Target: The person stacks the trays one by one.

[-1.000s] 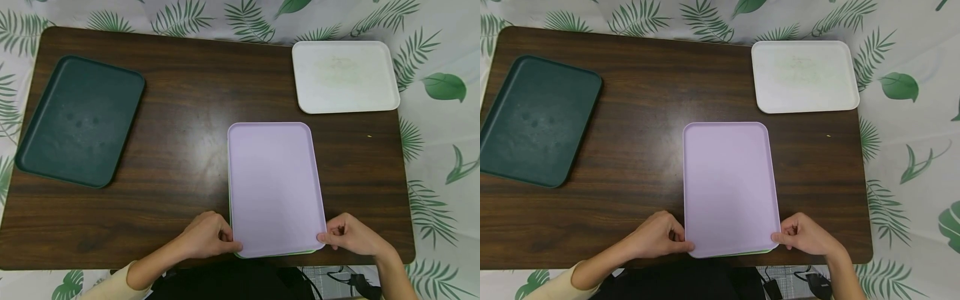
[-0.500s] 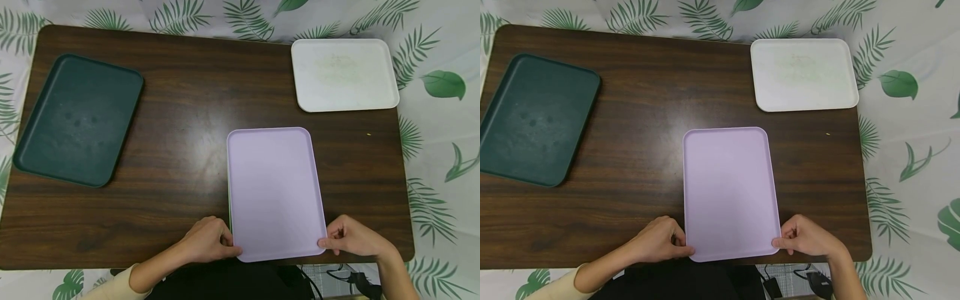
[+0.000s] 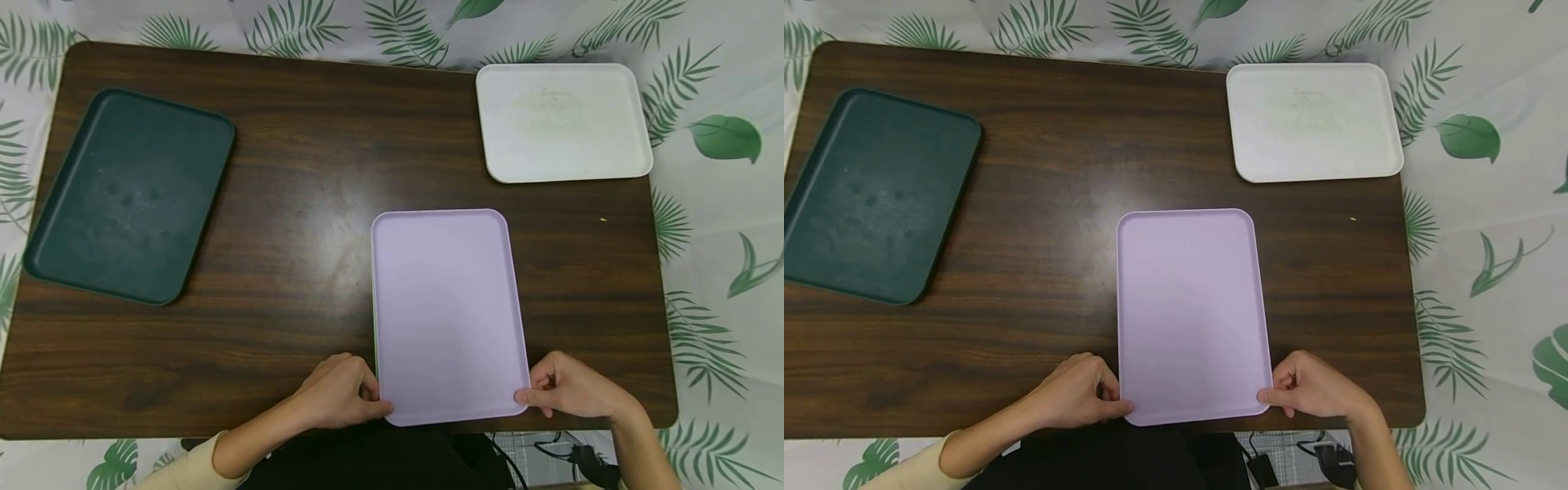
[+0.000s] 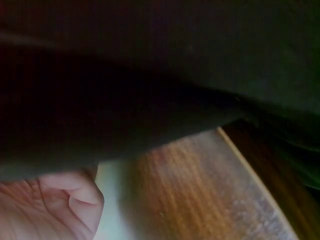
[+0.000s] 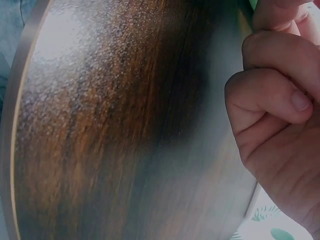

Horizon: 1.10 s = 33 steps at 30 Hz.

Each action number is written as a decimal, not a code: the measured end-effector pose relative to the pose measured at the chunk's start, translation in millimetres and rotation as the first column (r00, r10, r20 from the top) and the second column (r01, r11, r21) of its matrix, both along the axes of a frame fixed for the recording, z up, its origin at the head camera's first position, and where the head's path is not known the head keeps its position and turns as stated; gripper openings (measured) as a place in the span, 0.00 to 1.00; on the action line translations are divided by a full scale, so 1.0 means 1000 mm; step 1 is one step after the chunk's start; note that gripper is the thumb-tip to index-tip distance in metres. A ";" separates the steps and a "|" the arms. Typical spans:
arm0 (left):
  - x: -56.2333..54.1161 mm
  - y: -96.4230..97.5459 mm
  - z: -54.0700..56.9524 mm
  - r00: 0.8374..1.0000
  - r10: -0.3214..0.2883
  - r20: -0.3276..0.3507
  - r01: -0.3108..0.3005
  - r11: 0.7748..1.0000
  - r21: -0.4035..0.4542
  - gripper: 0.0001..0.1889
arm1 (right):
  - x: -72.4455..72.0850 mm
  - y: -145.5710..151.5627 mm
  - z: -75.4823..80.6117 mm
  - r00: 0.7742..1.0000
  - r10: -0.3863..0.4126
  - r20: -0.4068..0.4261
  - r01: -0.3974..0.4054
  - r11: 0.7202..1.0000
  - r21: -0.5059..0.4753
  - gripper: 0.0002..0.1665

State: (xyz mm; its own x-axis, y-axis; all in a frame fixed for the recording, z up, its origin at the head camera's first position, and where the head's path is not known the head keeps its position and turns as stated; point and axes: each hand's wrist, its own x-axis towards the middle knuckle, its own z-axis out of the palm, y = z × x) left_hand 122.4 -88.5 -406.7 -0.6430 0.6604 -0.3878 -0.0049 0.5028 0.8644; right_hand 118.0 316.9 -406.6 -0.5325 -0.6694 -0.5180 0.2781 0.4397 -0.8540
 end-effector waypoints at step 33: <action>0.002 0.000 -0.003 1.000 0.005 -0.001 -0.005 0.998 -0.064 0.24 | -0.005 -0.016 0.010 0.990 0.097 -0.104 -0.051 0.924 0.379 0.27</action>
